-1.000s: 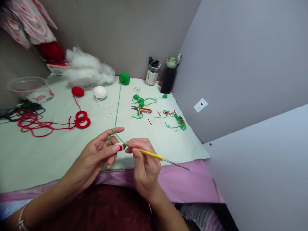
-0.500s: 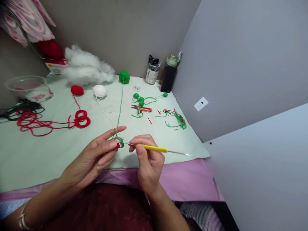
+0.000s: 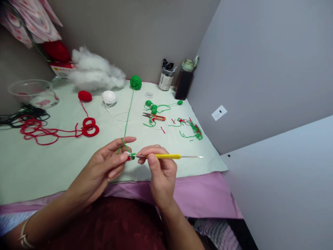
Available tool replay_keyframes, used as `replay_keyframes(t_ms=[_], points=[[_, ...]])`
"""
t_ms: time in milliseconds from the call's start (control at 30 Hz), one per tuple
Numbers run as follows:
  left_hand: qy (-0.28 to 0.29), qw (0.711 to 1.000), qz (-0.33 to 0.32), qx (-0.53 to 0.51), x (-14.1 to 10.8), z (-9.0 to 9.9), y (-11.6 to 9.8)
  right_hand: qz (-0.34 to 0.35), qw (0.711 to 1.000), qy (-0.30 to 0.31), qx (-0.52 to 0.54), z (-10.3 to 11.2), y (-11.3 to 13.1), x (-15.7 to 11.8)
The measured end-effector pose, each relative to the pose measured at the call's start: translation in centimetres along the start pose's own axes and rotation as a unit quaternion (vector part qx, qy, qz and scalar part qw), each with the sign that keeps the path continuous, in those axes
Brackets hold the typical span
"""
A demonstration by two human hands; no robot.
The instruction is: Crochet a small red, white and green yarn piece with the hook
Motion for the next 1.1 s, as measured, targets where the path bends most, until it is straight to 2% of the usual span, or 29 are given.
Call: replay_keyframes(t_ms=[167,233,267,333,400,433,467,533,600,667,733,800,1000,1100], points=[[0.013,1.0,-0.001,0.026,0.0,0.0,0.5,-0.002,0.998,0.004,-0.062,-0.4,-0.3,-0.2],[0.01,0.999,-0.006,0.03,0.1,0.0,0.7,0.023,0.992,0.007,-0.122,-0.6,0.0,-0.5],[0.006,1.0,-0.007,0.023,0.1,0.0,0.8,0.051,0.983,0.013,-0.173,-0.7,0.3,-0.7],[0.004,1.0,0.006,-0.006,0.1,0.0,1.1,0.131,0.948,0.033,-0.29,-1.3,1.1,-1.3],[0.016,0.998,0.038,-0.044,0.2,-0.1,1.4,0.187,0.915,0.043,-0.355,-1.6,1.5,-1.7],[0.021,0.996,0.054,-0.06,0.3,-0.1,1.5,0.185,0.917,0.036,-0.351,-1.4,1.5,-1.6],[0.023,0.995,0.066,-0.073,0.3,0.0,1.5,0.166,0.932,0.02,-0.321,-1.0,1.4,-1.4],[0.014,0.994,0.064,-0.084,0.5,0.2,1.2,0.1,0.972,-0.013,-0.211,-0.1,0.9,-0.8],[0.002,0.996,0.043,-0.079,0.6,0.4,0.9,0.043,0.994,-0.02,-0.099,0.2,0.3,-0.2],[0.002,0.998,0.026,-0.061,0.5,0.2,0.8,0.019,0.998,0.001,-0.055,-0.2,-0.1,0.2],[0.009,0.999,0.019,-0.04,0.4,-0.1,0.9,0.013,0.998,0.013,-0.062,-0.4,-0.3,0.2],[0.013,1.0,0.017,-0.02,0.2,-0.3,0.9,-0.003,0.998,0.008,-0.062,-0.3,-0.7,0.1],[0.014,1.0,0.012,0.021,0.0,-0.1,0.4,-0.038,0.999,-0.01,0.033,0.1,-1.1,0.2],[0.004,0.999,0.01,0.037,0.0,0.1,0.2,-0.034,0.999,-0.006,0.009,0.1,-0.5,0.3]])
Point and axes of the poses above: each hand's wrist, its own x-axis towards the middle knuckle, its own z-axis out of the back of the hand, y = z × x, the point moved 6 cm from there along x, towards the middle knuckle, and after that the axes turned 7 degrees about y, right-handed, at the moved point
